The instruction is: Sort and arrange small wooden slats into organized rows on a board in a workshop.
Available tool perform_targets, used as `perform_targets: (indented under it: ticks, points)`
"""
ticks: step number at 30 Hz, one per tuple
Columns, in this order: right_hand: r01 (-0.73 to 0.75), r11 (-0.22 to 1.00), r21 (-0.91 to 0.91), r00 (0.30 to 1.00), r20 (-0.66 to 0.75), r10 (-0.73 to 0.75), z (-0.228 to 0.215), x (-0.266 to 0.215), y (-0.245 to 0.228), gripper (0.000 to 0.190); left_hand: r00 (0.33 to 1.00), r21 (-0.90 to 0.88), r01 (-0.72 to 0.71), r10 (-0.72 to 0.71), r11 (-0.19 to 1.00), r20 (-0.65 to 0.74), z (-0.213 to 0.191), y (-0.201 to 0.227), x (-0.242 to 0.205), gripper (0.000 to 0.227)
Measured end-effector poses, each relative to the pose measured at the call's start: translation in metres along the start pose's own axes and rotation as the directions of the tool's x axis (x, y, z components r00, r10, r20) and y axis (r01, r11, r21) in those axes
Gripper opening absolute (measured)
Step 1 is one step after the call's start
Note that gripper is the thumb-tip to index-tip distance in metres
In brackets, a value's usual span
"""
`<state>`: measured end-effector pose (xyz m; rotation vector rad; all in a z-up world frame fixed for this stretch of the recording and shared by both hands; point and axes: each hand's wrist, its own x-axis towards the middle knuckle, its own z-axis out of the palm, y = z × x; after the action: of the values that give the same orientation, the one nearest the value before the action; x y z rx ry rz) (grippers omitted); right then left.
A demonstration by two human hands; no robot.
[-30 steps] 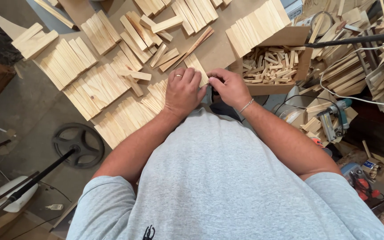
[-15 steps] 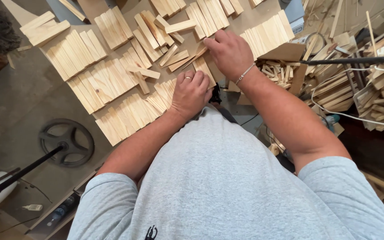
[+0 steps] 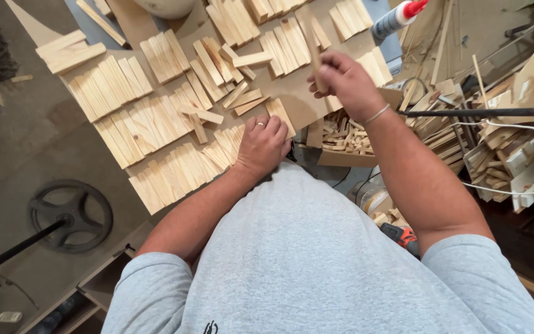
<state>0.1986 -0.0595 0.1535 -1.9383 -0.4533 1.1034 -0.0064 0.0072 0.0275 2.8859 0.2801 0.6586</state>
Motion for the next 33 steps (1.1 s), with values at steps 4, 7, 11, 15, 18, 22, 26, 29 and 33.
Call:
perform_targets:
  ticks: [4, 7, 11, 15, 18, 22, 26, 29, 33]
  points:
    - [-0.038, 0.859, 0.51, 0.999, -0.007, 0.049, -0.028, 0.036, 0.011, 0.033, 0.999, -0.017, -0.01, 0.009, 1.0, -0.051, -0.002, 0.001, 0.002, 0.023]
    - [-0.026, 0.819, 0.573, 0.998, 0.061, -0.01, -0.039, 0.053, -0.001, 0.03, 0.998, -0.039, 0.015, -0.018, 0.999, -0.061, -0.002, 0.001, 0.003, 0.025]
    - [-0.013, 0.858, 0.513, 0.993, 0.105, -0.048, -0.046, 0.087, -0.005, 0.038, 0.999, -0.043, 0.033, -0.033, 0.999, 0.001, 0.0, 0.001, 0.001, 0.025]
    - [0.108, 0.913, 0.392, 0.986, 0.078, -0.15, -0.054, 0.137, -0.003, 0.036, 0.99, -0.125, 0.045, -0.061, 0.991, -0.126, 0.034, -0.001, -0.009, 0.028]
    - [0.218, 0.946, 0.239, 0.975, -0.006, -0.223, -0.058, 0.178, -0.014, 0.029, 0.989, -0.121, 0.078, -0.092, 0.99, -0.119, 0.046, -0.001, -0.014, 0.03]
    - [0.036, 0.999, -0.01, 0.995, -0.095, -0.036, -0.064, 0.193, -0.099, 0.021, 0.996, 0.001, 0.071, -0.071, 0.997, 0.045, 0.019, 0.002, -0.003, 0.032]
    - [0.059, 0.986, -0.158, 0.965, -0.242, -0.097, -0.095, 0.31, -0.077, 0.014, 0.984, -0.014, 0.176, -0.175, 0.984, 0.04, 0.008, 0.012, 0.006, 0.021]
    - [0.083, 0.981, -0.175, 0.958, -0.257, -0.127, -0.104, 0.378, -0.058, 0.009, 0.972, -0.052, 0.23, -0.227, 0.972, 0.064, 0.004, 0.016, 0.01, 0.019]
    - [0.138, 0.955, -0.262, 0.945, -0.254, -0.206, -0.11, 0.437, -0.037, 0.014, 0.964, -0.062, 0.264, -0.261, 0.962, 0.053, 0.001, 0.018, 0.013, 0.021]
